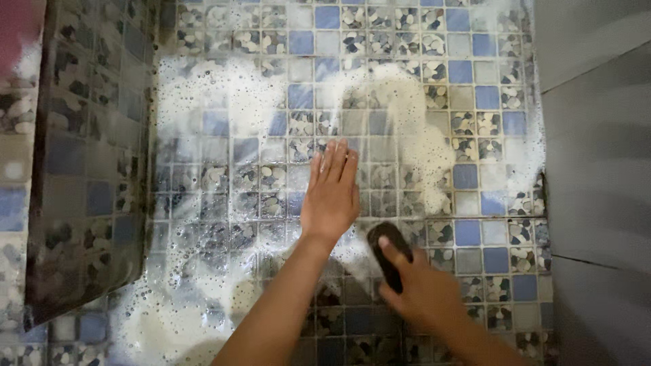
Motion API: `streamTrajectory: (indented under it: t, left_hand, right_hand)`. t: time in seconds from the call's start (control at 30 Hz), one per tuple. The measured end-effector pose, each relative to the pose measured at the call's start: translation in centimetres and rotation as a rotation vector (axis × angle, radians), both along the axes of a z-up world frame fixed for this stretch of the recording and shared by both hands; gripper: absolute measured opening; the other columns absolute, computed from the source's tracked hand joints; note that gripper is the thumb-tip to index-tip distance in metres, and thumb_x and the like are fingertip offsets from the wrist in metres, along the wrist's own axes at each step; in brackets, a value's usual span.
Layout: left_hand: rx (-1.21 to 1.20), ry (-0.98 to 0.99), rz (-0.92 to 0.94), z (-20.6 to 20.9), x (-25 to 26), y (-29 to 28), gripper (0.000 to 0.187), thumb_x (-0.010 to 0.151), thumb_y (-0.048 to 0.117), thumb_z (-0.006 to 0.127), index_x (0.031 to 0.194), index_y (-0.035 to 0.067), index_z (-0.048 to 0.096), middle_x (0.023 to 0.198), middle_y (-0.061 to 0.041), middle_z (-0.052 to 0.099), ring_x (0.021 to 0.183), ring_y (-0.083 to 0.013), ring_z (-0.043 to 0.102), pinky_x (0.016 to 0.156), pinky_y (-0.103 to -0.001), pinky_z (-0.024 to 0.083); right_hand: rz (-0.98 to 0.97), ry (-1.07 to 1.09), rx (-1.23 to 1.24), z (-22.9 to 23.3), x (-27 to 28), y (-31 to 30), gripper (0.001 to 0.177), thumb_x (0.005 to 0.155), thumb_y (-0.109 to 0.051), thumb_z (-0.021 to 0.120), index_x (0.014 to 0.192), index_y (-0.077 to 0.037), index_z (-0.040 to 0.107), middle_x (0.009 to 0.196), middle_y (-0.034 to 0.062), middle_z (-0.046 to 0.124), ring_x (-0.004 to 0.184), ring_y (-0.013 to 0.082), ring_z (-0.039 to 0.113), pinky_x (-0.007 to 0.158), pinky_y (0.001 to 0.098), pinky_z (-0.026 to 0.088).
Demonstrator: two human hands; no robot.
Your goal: The person scrubs a tiled bathroom floor with a brush, handles a pouch of cleaning detergent, and scrubs the floor tiles with the brush.
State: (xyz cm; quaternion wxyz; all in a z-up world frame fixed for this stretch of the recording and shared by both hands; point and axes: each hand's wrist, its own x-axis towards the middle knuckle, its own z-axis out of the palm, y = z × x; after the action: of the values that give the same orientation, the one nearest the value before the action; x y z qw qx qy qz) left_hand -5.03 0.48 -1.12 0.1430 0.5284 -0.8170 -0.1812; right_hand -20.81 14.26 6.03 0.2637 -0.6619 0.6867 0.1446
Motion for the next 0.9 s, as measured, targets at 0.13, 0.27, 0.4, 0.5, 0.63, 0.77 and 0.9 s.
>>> streamTrajectory:
  t: [0.13,0.27,0.4,0.5,0.63,0.77,0.9]
  left_hand:
    - [0.009,-0.027,-0.018,0.4,0.0,-0.3,0.059,0.095,0.020,0.047,0.151,0.004,0.038,0.164,-0.014,0.026,0.154,-0.0286,0.017,0.126,-0.046,0.010]
    - [0.018,-0.048,-0.011,0.5,0.0,0.0,0.061,0.093,0.020,0.048,0.152,0.006,0.037,0.164,-0.013,0.026,0.154,-0.0283,0.017,0.126,-0.045,0.010]
    - [-0.040,-0.010,-0.015,0.2,-0.2,-0.3,0.059,0.095,0.020,0.046,0.151,0.006,0.037,0.163,-0.014,0.024,0.152,-0.0286,0.016,0.124,-0.046,0.010]
    - [-0.037,-0.030,-0.016,-0.1,-0.2,-0.1,0.058,0.096,0.020,0.047,0.151,0.005,0.038,0.164,-0.014,0.024,0.153,-0.0292,0.016,0.125,-0.046,0.011]
    - [0.000,-0.029,-0.019,-0.1,-0.1,0.0,0.057,0.095,0.019,0.046,0.150,0.005,0.039,0.165,-0.014,0.024,0.154,-0.0296,0.016,0.125,-0.047,0.011]
    - [-0.008,-0.027,-0.011,0.3,-0.1,0.0,0.057,0.096,0.019,0.047,0.150,0.004,0.039,0.164,-0.014,0.026,0.154,-0.0294,0.017,0.126,-0.047,0.011]
    - [-0.062,-0.012,-0.013,0.4,-0.2,-0.2,0.058,0.094,0.015,0.048,0.150,0.003,0.039,0.163,-0.015,0.028,0.153,-0.0302,0.018,0.124,-0.047,0.010]
  right_hand:
    - [-0.179,-0.028,-0.236,-1.3,-2.1,-7.9,0.083,0.081,-0.049,0.065,0.153,-0.028,0.030,0.107,0.0212,0.066,0.087,0.0411,0.070,0.072,0.0536,0.058]
    - [-0.221,-0.050,-0.425,-0.7,-2.3,-17.1,0.080,0.083,-0.047,0.066,0.152,-0.023,0.034,0.096,0.0223,0.068,0.083,0.0438,0.069,0.070,0.0550,0.056]
    - [-0.242,-0.104,-0.324,0.6,-2.3,-16.8,0.085,0.080,-0.045,0.065,0.155,-0.025,0.030,0.095,0.0190,0.070,0.082,0.0403,0.071,0.072,0.0528,0.056]
    - [-0.087,-0.049,-0.281,0.3,-1.8,-9.6,0.088,0.082,-0.051,0.065,0.156,-0.027,0.026,0.102,0.0240,0.064,0.081,0.0407,0.069,0.067,0.0529,0.057]
    - [-0.064,-0.002,-0.057,0.2,-1.0,-1.9,0.094,0.078,-0.055,0.066,0.160,-0.037,0.024,0.105,0.0224,0.062,0.084,0.0387,0.071,0.070,0.0497,0.060]
    - [-0.049,0.010,-0.230,-0.7,-1.7,-6.4,0.085,0.083,-0.053,0.064,0.155,-0.028,0.027,0.099,0.0230,0.065,0.080,0.0418,0.070,0.070,0.0531,0.058]
    - [-0.206,-0.092,-0.375,-0.8,-2.1,-17.0,0.081,0.084,-0.046,0.065,0.153,-0.022,0.032,0.097,0.0232,0.070,0.084,0.0417,0.070,0.071,0.0542,0.056]
